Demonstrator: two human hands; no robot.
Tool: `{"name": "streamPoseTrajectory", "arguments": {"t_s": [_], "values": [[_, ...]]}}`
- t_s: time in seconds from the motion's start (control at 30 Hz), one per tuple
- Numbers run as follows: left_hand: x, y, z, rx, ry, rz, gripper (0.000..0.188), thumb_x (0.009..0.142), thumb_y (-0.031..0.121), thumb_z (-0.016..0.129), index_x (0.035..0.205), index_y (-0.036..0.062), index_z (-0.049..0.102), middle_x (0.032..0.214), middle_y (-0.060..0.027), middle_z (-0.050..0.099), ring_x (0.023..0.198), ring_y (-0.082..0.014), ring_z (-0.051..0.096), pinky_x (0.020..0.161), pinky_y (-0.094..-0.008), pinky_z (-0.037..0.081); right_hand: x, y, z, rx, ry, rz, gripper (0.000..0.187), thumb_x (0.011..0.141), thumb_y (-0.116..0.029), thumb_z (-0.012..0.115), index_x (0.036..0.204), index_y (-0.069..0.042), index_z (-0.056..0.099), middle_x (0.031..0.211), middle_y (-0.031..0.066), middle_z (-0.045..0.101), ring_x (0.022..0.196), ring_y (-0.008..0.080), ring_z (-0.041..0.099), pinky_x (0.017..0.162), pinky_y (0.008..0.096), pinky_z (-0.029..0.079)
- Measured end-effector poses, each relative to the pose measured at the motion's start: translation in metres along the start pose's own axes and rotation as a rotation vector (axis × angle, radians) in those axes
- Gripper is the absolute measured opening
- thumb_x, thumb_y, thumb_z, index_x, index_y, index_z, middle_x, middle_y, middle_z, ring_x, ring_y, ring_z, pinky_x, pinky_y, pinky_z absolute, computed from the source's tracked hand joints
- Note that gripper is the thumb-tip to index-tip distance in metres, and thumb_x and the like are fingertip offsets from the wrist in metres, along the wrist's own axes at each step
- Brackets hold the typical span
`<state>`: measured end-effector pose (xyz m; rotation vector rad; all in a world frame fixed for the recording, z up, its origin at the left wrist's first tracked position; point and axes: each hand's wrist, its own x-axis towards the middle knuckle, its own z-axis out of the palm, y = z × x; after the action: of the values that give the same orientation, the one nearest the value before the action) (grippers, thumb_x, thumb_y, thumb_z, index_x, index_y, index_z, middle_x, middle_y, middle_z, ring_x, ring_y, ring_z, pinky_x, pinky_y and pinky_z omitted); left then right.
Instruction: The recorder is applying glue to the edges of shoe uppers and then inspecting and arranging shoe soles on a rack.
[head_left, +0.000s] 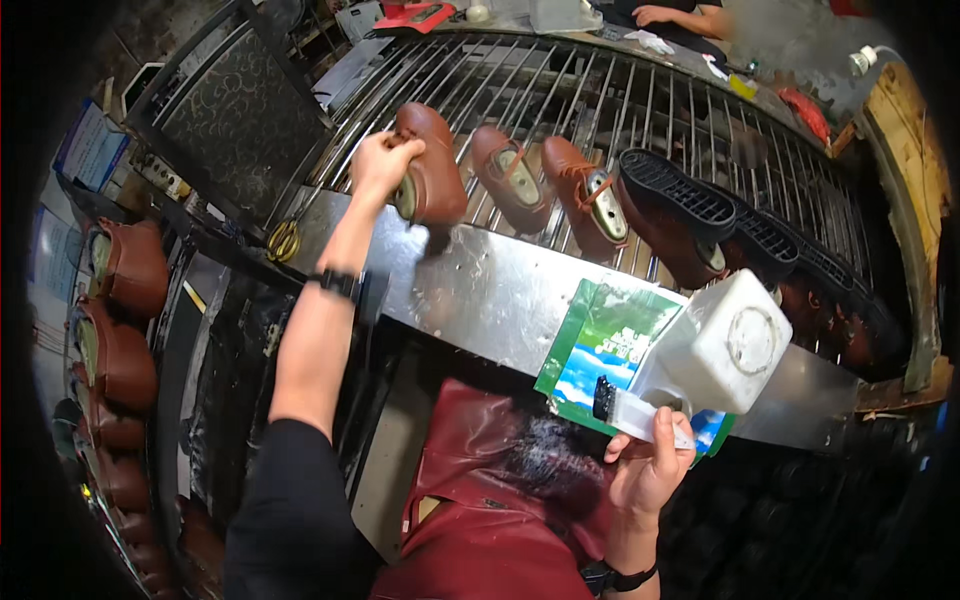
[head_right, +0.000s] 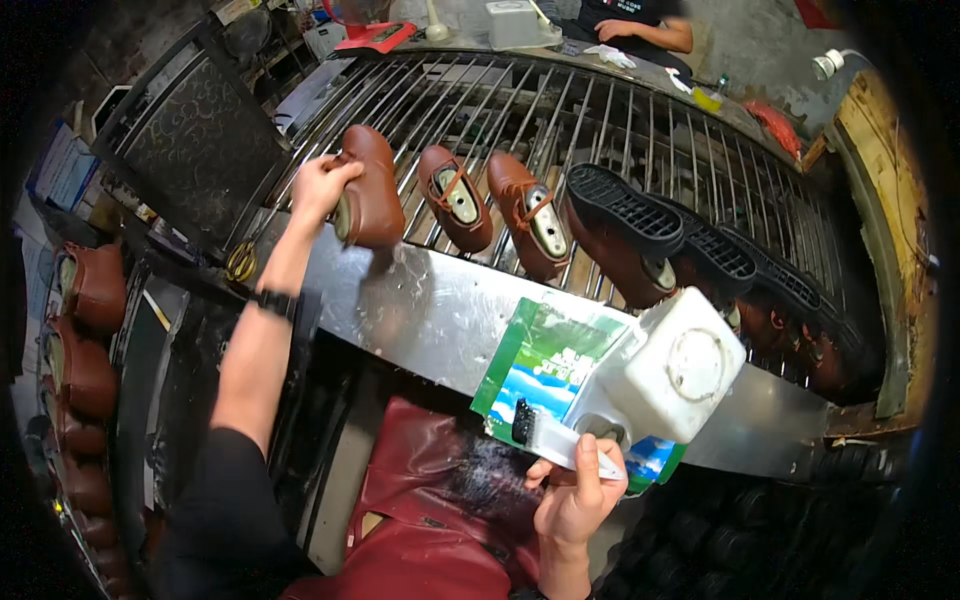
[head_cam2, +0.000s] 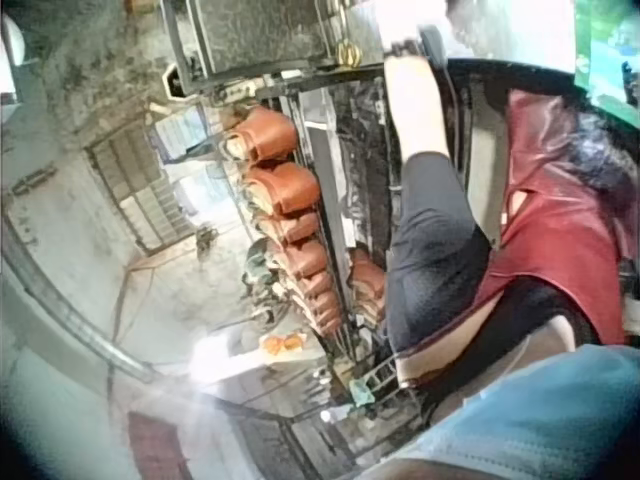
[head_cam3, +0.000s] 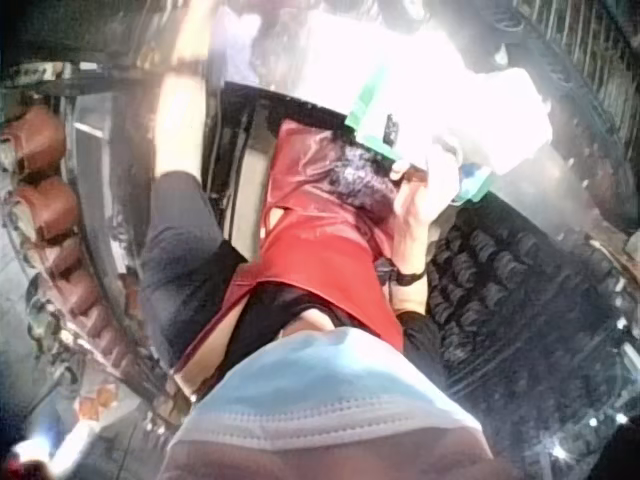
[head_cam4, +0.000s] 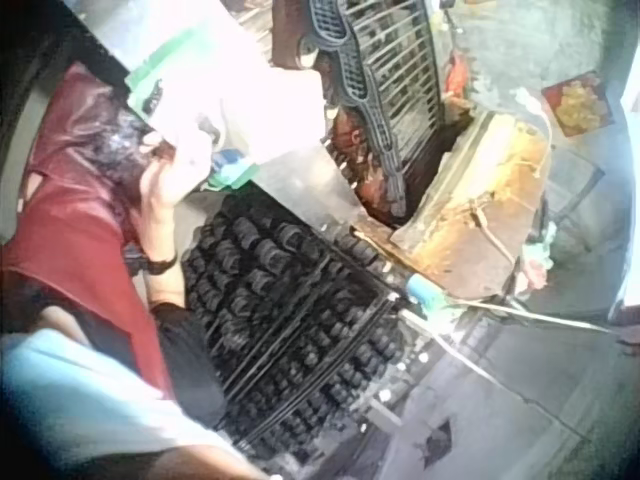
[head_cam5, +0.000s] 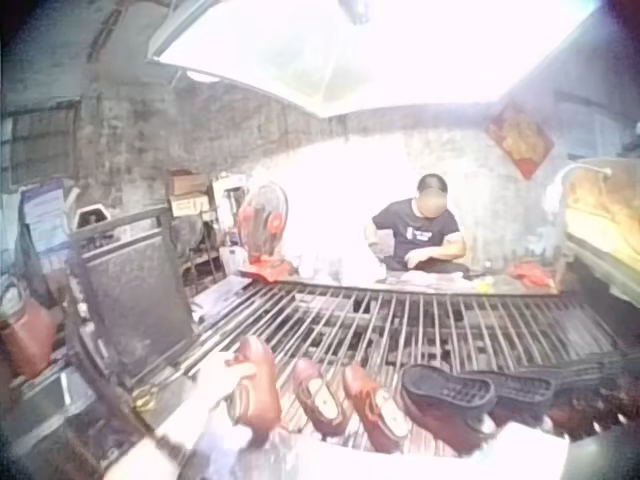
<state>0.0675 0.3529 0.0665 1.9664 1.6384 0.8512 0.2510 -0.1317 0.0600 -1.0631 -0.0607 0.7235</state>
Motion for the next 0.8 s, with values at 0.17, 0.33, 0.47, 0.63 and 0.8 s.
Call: {"name": "streamPoseTrajectory", "arguments": {"t_s": [0.17, 0.33, 0.47, 0.63, 0.8], "values": [[0.090, -0.021, 0.064, 0.448, -0.078, -0.191, 0.067, 0.075, 0.049, 0.081, 0.129, 0.0104, 0.073, 0.133, -0.0201, 0.071, 0.124, -0.0365, 0.069, 0.103, -0.0461, 0.055, 0.004, 0.013, 0.013, -0.068, -0.015, 0.031, 0.023, 0.106, -0.021, 0.063, 0.091, -0.007, 0.051, 0.068, 0.0129, 0.064, 0.049, 0.0241, 0.065, 0.041, 0.0337, 0.053], [0.027, -0.011, 0.051, 0.058, -0.032, -0.083, 0.088, 0.083, 0.060, 0.072, 0.148, 0.0056, 0.052, 0.131, -0.0229, 0.070, 0.123, -0.0413, 0.067, 0.105, -0.0527, 0.051, 0.006, 0.023, 0.019, -0.154, 0.059, -0.043, 0.023, 0.107, -0.025, 0.060, 0.095, -0.007, 0.053, 0.071, 0.0113, 0.065, 0.045, 0.0211, 0.060, 0.039, 0.0302, 0.048], [-0.139, -0.039, 0.018, -0.223, 0.467, 0.188, 0.063, 0.081, 0.033, 0.085, 0.126, -0.0043, 0.061, 0.113, -0.0288, 0.069, 0.109, -0.0453, 0.066, 0.095, -0.0498, 0.053, 0.015, 0.024, -0.004, -0.317, -0.047, -0.063, 0.034, 0.106, -0.038, 0.063, 0.112, -0.004, 0.065, 0.086, 0.0039, 0.065, 0.061, 0.0096, 0.056, 0.048, 0.0223, 0.037], [-0.385, -0.120, -0.138, 0.305, 0.742, 0.316, 0.005, 0.079, 0.006, 0.076, 0.079, 0.0074, 0.071, 0.088, -0.0100, 0.073, 0.080, -0.0313, 0.069, 0.076, -0.0426, 0.053, 0.026, 0.039, -0.028, -0.316, -0.228, -0.046, 0.037, 0.107, -0.037, 0.062, 0.110, 0.000, 0.067, 0.082, 0.0000, 0.059, 0.069, 0.0086, 0.051, 0.058, 0.0224, 0.036], [-0.552, -0.217, -0.349, 1.506, 0.693, -0.618, 0.028, 0.093, 0.028, 0.068, 0.106, 0.0033, 0.072, 0.111, -0.0197, 0.073, 0.103, -0.0362, 0.070, 0.088, -0.0537, 0.053, -0.023, 0.050, -0.014, -0.207, -0.220, 0.007, 0.028, 0.106, -0.031, 0.065, 0.117, -0.006, 0.060, 0.095, 0.0073, 0.068, 0.062, 0.0111, 0.055, 0.050, 0.0232, 0.044]]}}
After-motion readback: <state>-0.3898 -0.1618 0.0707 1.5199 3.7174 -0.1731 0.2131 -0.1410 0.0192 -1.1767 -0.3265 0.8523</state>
